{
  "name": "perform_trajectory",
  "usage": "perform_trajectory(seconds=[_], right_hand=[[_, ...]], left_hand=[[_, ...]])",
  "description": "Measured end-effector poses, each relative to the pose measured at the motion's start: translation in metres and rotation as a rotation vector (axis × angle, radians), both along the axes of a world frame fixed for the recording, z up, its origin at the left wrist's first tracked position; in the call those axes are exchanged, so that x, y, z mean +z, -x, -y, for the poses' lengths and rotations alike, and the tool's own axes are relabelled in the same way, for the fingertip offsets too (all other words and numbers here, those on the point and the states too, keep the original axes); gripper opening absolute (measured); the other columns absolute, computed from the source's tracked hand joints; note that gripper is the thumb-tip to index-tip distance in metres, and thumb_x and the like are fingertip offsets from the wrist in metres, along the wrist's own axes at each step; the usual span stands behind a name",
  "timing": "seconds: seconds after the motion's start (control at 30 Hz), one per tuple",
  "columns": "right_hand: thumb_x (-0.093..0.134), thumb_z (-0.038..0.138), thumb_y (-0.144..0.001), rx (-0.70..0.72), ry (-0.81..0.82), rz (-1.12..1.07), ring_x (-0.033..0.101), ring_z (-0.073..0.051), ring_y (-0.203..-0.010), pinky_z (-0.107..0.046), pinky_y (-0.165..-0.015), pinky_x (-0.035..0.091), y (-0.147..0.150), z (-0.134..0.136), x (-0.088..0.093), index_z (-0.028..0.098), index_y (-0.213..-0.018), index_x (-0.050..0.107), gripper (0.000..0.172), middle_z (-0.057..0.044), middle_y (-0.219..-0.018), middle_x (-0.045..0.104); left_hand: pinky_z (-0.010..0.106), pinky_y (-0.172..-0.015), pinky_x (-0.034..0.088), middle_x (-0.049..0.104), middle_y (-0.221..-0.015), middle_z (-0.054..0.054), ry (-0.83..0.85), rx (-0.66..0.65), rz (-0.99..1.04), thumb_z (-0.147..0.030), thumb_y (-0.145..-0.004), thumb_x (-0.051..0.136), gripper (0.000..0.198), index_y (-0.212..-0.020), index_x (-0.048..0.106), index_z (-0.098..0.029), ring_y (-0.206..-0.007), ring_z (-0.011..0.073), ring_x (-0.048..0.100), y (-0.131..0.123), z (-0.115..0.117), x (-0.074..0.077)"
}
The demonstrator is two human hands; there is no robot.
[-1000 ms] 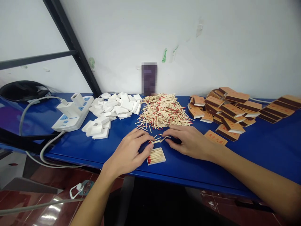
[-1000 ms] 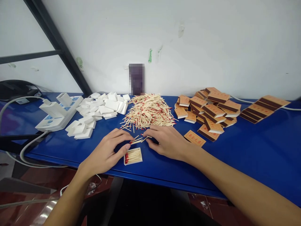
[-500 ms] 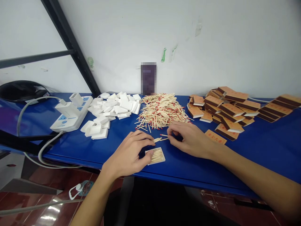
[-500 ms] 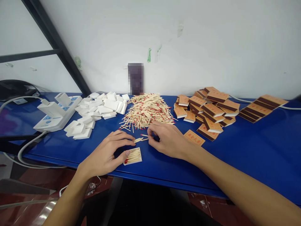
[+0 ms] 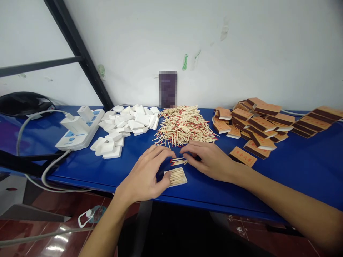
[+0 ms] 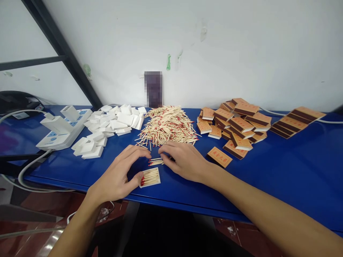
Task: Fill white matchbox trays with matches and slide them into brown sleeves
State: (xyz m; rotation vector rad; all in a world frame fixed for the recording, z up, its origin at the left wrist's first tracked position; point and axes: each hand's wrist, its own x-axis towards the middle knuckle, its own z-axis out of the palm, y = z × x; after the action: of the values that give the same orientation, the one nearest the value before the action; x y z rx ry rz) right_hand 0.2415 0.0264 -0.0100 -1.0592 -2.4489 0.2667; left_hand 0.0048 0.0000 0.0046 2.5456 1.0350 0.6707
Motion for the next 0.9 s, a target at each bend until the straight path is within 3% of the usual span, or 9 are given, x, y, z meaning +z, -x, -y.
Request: perform_trajectory(seconds=[0.2, 0.5, 0.73, 0.9], right_hand=[[0.053, 0.017, -0.087, 0.039, 0.026, 0.082, 0.055, -0.015, -0.069, -0.028, -0.062, 0.036, -0.014, 0.003, 0.008, 0.02, -0.088, 0.062, 0.01, -0.002, -0.082, 0.063], [0.052, 0.01, -0.083, 0.046, 0.101, 0.15, 0.051, -0.014, -0.067, -0.027, -0.059, 0.03, -0.017, -0.001, 0.007, 0.021, -0.08, 0.054, 0.012, 0.0, -0.079, 0.059], [0.044, 0.014, -0.09, -0.073, -0.011, 0.15, 0.053, -0.016, -0.072, -0.029, -0.062, 0.032, -0.016, -0.002, 0.004, 0.021, -0.087, 0.053, 0.011, -0.002, -0.087, 0.06], [0.053, 0.022, -0.085, -0.168, -0.01, 0.217, 0.049, -0.016, -0.066, -0.03, -0.059, 0.027, -0.013, 0.004, 0.009, 0.021, -0.077, 0.048, 0.01, 0.0, -0.08, 0.06]], left_hand=[[0.046, -0.107, 0.038, 0.062, -0.126, 0.006, 0.047, -0.038, -0.073, -0.016, -0.083, 0.053, 0.04, -0.123, 0.051, -0.023, -0.118, 0.0277, 0.052, 0.0, 0.001, -0.001], [0.044, -0.105, 0.037, 0.063, -0.123, 0.005, 0.08, -0.056, -0.08, -0.016, -0.084, 0.054, 0.043, -0.126, 0.051, -0.023, -0.119, 0.0268, 0.048, 0.0, 0.0, -0.001], [0.042, -0.106, 0.035, 0.063, -0.121, 0.004, 0.079, -0.072, -0.075, -0.016, -0.081, 0.057, 0.039, -0.119, 0.053, -0.023, -0.117, 0.0256, 0.05, -0.001, 0.001, -0.001], [0.045, -0.102, 0.036, 0.063, -0.125, 0.004, 0.035, 0.055, -0.069, -0.023, -0.095, 0.048, 0.027, -0.122, 0.053, -0.024, -0.118, 0.0259, 0.049, -0.001, -0.001, -0.002]])
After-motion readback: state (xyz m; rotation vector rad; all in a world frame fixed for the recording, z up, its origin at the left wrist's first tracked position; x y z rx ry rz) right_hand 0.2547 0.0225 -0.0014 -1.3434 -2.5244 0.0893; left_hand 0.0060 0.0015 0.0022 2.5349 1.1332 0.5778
